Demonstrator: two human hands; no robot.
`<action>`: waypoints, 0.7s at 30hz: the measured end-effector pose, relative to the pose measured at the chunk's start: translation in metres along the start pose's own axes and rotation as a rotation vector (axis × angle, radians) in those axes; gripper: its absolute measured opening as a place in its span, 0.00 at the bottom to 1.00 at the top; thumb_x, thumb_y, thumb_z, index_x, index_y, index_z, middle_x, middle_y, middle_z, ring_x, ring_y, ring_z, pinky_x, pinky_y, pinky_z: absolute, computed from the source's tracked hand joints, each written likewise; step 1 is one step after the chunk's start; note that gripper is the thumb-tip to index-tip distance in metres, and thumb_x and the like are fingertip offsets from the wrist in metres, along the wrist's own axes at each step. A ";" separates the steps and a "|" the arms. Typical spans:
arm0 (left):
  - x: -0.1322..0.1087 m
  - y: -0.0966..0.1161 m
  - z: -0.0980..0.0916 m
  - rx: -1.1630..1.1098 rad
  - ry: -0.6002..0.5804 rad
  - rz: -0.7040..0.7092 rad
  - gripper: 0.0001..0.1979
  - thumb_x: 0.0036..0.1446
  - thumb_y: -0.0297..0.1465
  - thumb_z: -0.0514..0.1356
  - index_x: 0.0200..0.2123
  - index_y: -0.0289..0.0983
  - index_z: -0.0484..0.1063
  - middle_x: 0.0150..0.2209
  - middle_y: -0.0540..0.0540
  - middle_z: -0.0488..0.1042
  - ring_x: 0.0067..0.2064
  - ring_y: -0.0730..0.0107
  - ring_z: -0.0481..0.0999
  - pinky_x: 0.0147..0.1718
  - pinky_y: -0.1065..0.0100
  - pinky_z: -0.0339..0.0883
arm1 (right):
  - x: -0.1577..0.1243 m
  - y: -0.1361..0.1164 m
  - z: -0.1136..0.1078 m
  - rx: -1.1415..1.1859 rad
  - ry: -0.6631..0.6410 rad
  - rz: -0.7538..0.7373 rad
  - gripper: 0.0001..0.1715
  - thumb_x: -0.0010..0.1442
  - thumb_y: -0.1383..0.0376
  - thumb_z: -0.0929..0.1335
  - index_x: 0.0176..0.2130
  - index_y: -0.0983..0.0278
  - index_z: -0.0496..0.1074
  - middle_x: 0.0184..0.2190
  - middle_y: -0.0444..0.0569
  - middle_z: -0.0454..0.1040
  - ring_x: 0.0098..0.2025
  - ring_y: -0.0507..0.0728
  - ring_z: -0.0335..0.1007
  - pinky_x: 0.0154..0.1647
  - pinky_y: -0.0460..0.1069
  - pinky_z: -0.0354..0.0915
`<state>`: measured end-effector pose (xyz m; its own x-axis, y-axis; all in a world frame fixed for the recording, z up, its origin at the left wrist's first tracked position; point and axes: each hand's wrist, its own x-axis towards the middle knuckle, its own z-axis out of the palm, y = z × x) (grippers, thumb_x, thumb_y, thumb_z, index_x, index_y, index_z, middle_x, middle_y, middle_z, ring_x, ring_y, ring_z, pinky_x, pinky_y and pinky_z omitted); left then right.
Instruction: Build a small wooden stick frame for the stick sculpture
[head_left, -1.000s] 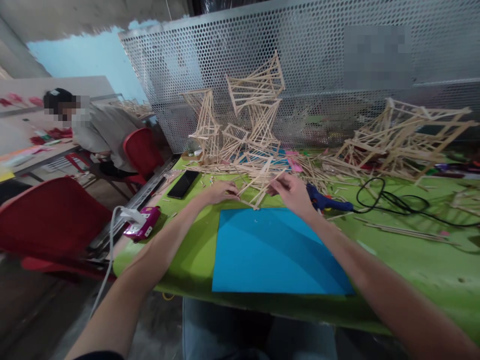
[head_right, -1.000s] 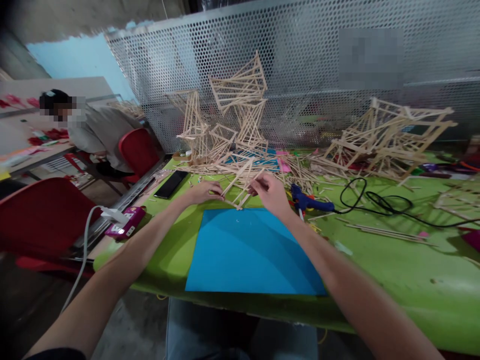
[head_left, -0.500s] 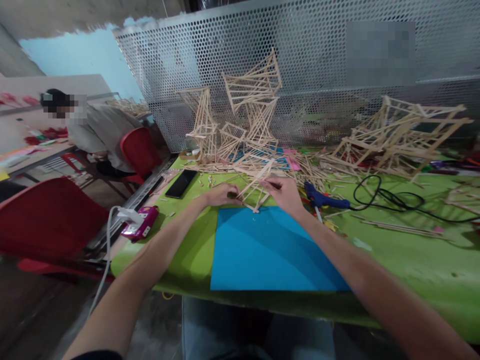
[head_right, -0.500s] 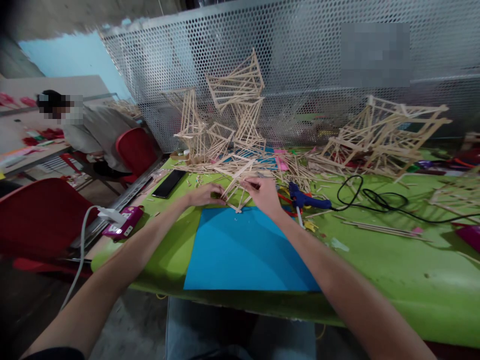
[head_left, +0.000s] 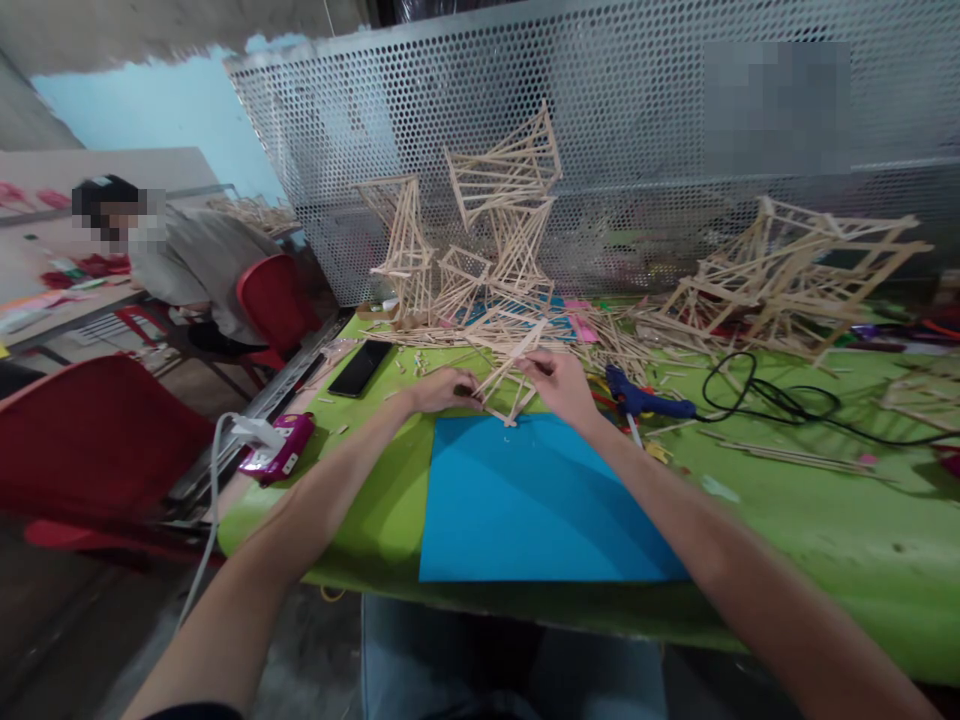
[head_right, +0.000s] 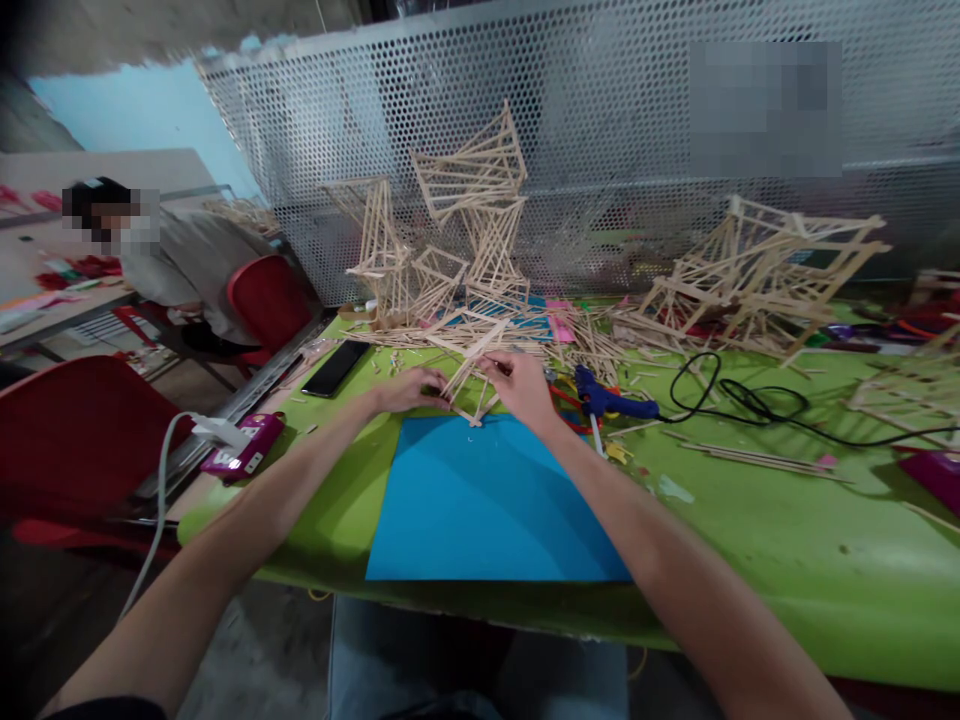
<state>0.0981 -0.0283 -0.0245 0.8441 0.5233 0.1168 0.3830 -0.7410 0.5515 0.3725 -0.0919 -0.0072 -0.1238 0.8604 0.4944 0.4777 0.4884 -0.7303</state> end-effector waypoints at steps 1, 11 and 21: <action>0.000 -0.001 0.000 0.006 -0.003 0.001 0.21 0.65 0.51 0.65 0.44 0.39 0.85 0.47 0.42 0.82 0.47 0.63 0.80 0.51 0.65 0.70 | 0.000 0.000 0.000 -0.007 0.000 -0.006 0.25 0.66 0.48 0.68 0.40 0.64 0.85 0.21 0.44 0.69 0.25 0.53 0.57 0.26 0.49 0.49; 0.002 -0.006 0.002 -0.013 0.006 0.019 0.20 0.64 0.49 0.66 0.44 0.38 0.85 0.46 0.41 0.83 0.46 0.64 0.80 0.49 0.67 0.69 | -0.001 -0.002 0.000 0.037 0.004 0.021 0.25 0.66 0.50 0.69 0.43 0.66 0.86 0.22 0.44 0.71 0.25 0.52 0.57 0.26 0.49 0.49; 0.001 -0.005 0.004 -0.003 0.031 0.003 0.21 0.66 0.49 0.64 0.43 0.37 0.84 0.47 0.40 0.82 0.46 0.64 0.80 0.49 0.67 0.70 | -0.003 -0.006 -0.003 0.097 0.012 0.062 0.26 0.65 0.48 0.70 0.42 0.67 0.86 0.20 0.44 0.68 0.23 0.51 0.54 0.24 0.49 0.49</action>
<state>0.0987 -0.0258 -0.0303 0.8334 0.5335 0.1441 0.3792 -0.7417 0.5532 0.3725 -0.0977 -0.0027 -0.0858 0.8880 0.4518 0.3976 0.4463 -0.8017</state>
